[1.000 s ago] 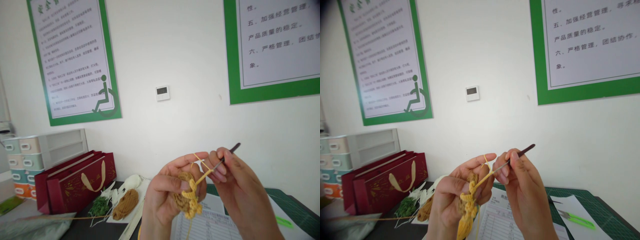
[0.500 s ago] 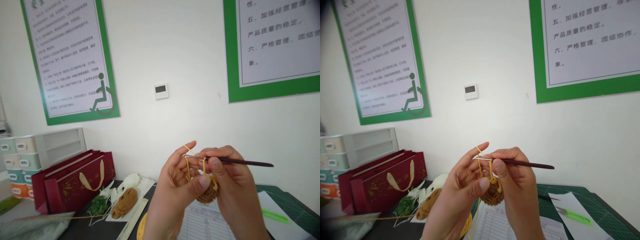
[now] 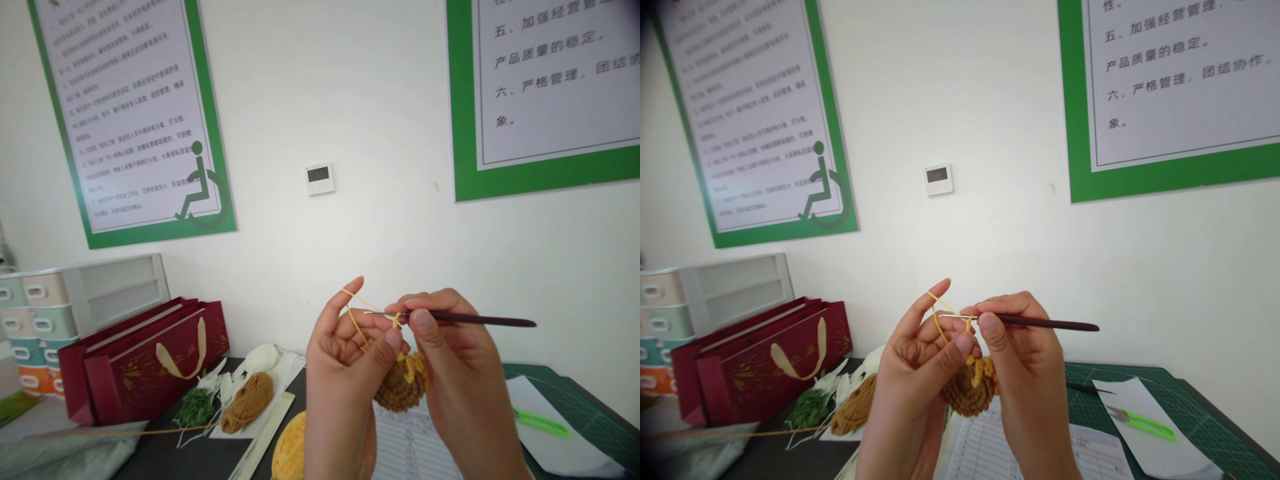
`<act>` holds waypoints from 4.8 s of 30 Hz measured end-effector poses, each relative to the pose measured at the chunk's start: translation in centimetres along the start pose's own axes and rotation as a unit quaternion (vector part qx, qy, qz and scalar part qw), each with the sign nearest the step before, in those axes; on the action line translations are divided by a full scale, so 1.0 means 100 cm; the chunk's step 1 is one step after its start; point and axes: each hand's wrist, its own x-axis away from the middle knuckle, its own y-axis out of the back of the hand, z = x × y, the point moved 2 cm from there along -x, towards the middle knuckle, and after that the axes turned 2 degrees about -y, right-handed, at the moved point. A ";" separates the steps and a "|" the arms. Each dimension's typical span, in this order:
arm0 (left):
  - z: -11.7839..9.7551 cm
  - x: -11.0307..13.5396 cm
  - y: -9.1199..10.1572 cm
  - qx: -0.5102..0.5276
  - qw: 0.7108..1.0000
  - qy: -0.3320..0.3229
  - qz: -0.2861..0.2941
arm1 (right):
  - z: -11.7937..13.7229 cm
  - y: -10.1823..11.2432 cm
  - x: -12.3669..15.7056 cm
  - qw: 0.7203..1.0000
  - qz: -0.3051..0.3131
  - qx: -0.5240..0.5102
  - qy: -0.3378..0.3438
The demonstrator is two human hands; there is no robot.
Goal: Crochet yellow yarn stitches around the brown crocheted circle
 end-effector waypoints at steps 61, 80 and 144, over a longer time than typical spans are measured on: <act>-0.013 0.001 0.004 -0.033 0.998 0.039 0.043 | 0.028 0.018 -0.010 0.966 0.122 0.112 0.199; -0.012 0.002 0.005 -0.002 1.000 0.031 0.000 | 0.013 0.018 -0.009 0.922 0.161 0.198 0.292; -0.013 -0.012 0.023 0.037 0.987 0.097 0.122 | -0.001 -0.008 -0.002 0.983 0.091 -0.146 -0.064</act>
